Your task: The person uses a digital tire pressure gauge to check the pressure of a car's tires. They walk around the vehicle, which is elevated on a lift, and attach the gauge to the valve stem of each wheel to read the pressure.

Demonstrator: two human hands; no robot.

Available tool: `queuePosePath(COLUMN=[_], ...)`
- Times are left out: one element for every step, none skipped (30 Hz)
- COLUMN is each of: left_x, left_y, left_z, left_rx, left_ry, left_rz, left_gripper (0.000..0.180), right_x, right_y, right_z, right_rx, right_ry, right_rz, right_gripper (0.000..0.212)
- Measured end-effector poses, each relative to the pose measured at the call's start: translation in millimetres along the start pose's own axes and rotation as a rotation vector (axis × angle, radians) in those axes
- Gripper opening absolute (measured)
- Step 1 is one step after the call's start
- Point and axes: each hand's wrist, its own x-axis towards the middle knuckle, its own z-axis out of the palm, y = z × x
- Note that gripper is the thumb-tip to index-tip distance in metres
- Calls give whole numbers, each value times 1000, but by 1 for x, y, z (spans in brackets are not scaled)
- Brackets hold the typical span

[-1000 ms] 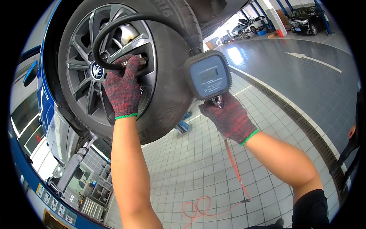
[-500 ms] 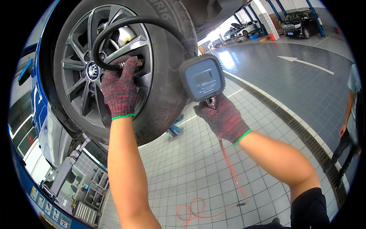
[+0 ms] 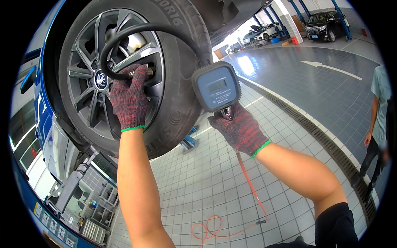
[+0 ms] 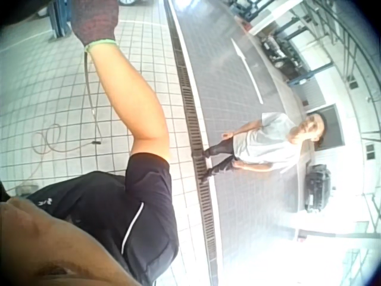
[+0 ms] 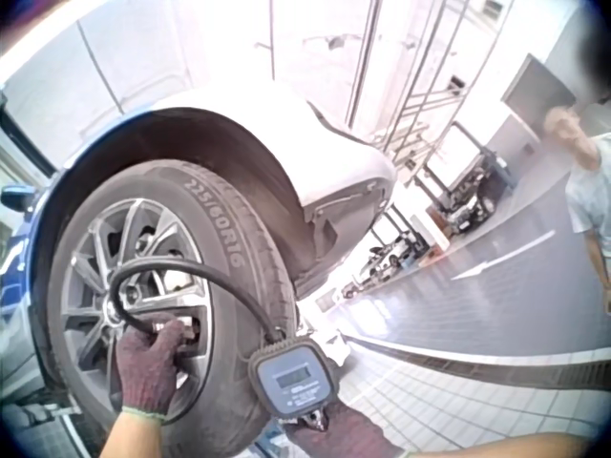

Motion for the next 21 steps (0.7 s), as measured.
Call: queuePosePath(left_x=[0,0,-1,-1,-1,0,1,0,0,0,0,0,-1,-1,-1,-3,-8,-25,-44,-70,-107], left_y=[0,0,2,3,2,-1,-2,-2,-1,1,2,1,1,1,0,-1,6,15,22,18,4], left_z=[1,1,0,0,0,-1,0,1,2,1,1,3,2,0,-1,-3,-5,-9,-13,-21,-29], left_rx=[-37,-21,-5,11,13,15,14,3,-9,-16,-55,-94,-131,-142,-153,-173,-165,-159,-154,-71,16], left_ry=[-2,-2,-2,-1,-4,-6,-9,-8,-6,-2,-5,-8,-9,-13,-17,-14,35,85,125,29,-73], left_rz=[-16,-10,-4,1,18,34,50,33,15,-1,-9,-18,-27,-22,-19,-20,-40,-60,-77,-61,-51], left_gripper=[33,33,33,33,33,32,32,32,32,33,33,32,32,31,30,29,28,27,26,24,23], right_x=[-1,-1,-1,0,0,-1,-2,-3,-2,-2,-2,-1,-2,-4,-7,-10,-9,-18,-28,-40,-54], right_y=[-1,-2,-2,-1,0,-1,-1,0,1,0,0,0,-1,-2,-5,-9,-15,-13,-3,12,33], right_z=[-1,-2,-1,0,0,0,0,0,-1,-1,-1,-2,-2,-2,-3,-6,-13,-19,-26,-33,-39], right_rx=[0,0,7,12,17,10,2,-7,-12,-13,-15,-4,9,22,9,-17,-39,-64,-66,-68,-70], right_ry=[-7,-14,-11,-9,-7,5,17,30,33,32,32,27,20,12,8,5,11,-6,-45,-81,-122], right_rz=[13,25,19,13,7,0,-6,-11,-19,-30,-41,-43,-46,-49,-19,10,27,-3,-47,-85,-112], right_gripper=[56,55,55,54,54,53,52,51,51,50,49,49,49,50,50,51,52,53,53,53,53])
